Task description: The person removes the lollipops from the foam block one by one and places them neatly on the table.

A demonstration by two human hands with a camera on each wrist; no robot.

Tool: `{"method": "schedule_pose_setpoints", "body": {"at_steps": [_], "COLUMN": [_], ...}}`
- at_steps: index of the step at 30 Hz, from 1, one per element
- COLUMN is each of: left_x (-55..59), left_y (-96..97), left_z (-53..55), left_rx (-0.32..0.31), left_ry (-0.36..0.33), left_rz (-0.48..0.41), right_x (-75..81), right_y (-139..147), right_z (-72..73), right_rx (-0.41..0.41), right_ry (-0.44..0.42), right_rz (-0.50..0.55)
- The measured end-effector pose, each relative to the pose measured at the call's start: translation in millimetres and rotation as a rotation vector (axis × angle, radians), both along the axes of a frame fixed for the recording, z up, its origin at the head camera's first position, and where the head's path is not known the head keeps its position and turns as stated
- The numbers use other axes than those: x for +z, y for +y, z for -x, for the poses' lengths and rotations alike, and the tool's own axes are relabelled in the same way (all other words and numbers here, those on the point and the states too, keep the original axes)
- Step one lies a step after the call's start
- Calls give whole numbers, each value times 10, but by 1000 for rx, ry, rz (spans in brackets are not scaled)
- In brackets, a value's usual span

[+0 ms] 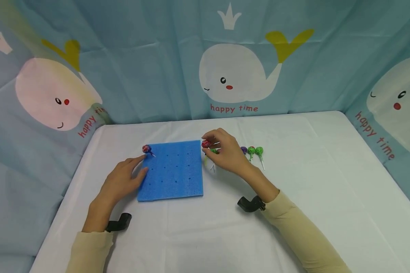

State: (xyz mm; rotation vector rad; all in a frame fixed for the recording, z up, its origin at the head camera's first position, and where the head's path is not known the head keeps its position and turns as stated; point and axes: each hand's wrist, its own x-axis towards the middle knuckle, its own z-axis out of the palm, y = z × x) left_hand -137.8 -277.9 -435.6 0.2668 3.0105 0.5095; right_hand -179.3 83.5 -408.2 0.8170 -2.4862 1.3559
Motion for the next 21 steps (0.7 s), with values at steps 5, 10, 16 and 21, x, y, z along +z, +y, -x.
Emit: {"method": "schedule_pose_setpoints", "body": {"at_steps": [5,10,16,21], "left_x": [3,-11,-8,-11], "left_y": [-18,17,-6,-6], "left_z": [-6,24,-1,0], "left_rx": [-4,-3,-3,-3], "left_ry": [-6,-16,-10,-1], "left_rz": [-1,-3,-7,-4], "right_x": [-23,19,2,-24], "right_y": [140,355,505,617], "right_z": [-24,-53,-102,-144], "right_rx": [-16,-52,-102,-108], "right_ry": [-40,-77,-63,-67], "right_rz": [62,77,43,27]}}
